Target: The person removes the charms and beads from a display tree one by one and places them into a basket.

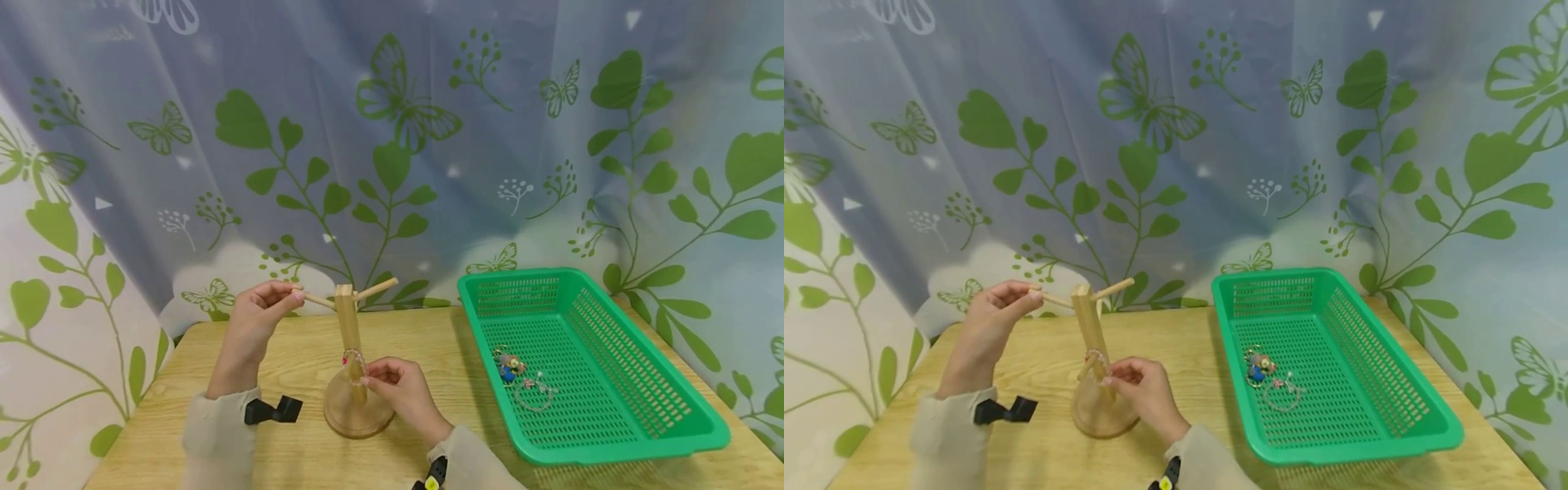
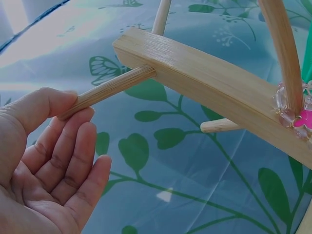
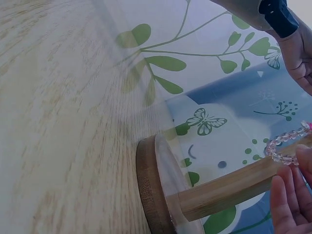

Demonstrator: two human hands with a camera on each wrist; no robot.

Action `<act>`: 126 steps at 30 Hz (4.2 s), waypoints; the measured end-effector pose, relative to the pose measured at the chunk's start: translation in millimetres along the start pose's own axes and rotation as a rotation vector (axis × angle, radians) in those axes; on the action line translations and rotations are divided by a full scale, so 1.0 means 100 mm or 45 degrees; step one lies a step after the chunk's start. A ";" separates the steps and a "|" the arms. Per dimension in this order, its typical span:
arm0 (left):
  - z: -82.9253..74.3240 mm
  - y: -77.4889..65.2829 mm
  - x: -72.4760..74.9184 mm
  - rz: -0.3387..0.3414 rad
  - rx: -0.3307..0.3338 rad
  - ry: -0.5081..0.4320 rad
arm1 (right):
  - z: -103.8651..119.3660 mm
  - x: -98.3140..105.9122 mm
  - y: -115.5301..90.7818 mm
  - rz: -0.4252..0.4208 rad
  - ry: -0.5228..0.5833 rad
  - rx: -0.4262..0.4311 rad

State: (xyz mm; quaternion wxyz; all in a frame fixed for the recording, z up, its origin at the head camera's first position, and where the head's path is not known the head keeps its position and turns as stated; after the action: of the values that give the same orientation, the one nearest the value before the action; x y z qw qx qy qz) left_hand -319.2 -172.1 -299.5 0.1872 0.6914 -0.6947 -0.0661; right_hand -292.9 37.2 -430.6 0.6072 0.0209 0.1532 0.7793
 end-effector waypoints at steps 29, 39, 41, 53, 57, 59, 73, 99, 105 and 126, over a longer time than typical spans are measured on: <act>0.01 -0.01 -0.01 -0.078 -0.001 -0.018 | 0.39 -0.06 -0.04 0.019 0.017 0.201; 0.01 -0.01 -0.01 -0.072 0.017 0.001 | 0.48 -0.10 -0.06 0.032 0.023 0.205; 0.01 0.00 0.00 -0.073 0.018 -0.006 | 0.50 -0.11 -0.06 0.041 0.033 0.211; 0.00 0.00 0.00 -0.060 0.012 -0.003 | 0.61 -0.19 -0.06 0.112 0.122 0.224; 0.00 0.00 0.00 -0.060 0.018 0.000 | 0.64 -0.20 -0.06 0.112 0.116 0.210; 0.01 -0.01 0.00 -0.062 0.023 0.003 | 0.66 -0.20 -0.07 0.111 0.098 0.215; 0.03 -0.01 0.00 -0.071 0.021 -0.002 | 0.78 -0.24 -0.12 0.144 0.097 0.246; 0.01 -0.01 -0.01 -0.059 0.027 0.010 | 1.09 0.12 -0.40 0.146 -0.016 0.356; 0.02 -0.01 -0.01 -0.056 0.019 0.011 | 1.12 0.26 -0.48 0.174 -0.140 0.405; 0.02 -0.01 -0.01 -0.039 0.032 0.006 | 0.96 0.74 -0.65 0.195 -0.242 0.113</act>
State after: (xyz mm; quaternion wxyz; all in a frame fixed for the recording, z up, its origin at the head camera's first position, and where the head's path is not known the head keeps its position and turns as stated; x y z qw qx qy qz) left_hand -319.0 -171.0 -301.6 0.1790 0.7045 -0.6843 -0.0584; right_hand -230.6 142.5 -367.4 0.5562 0.1332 0.1274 0.8104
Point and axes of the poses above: each hand's wrist, its own y-axis towards the middle knuckle, its own x-axis out of the back of the hand, z = x × y, the point moved 6 cm from there along y, towards the middle knuckle, and after that the axes turned 11 degrees about y, right-handed, at the moved point
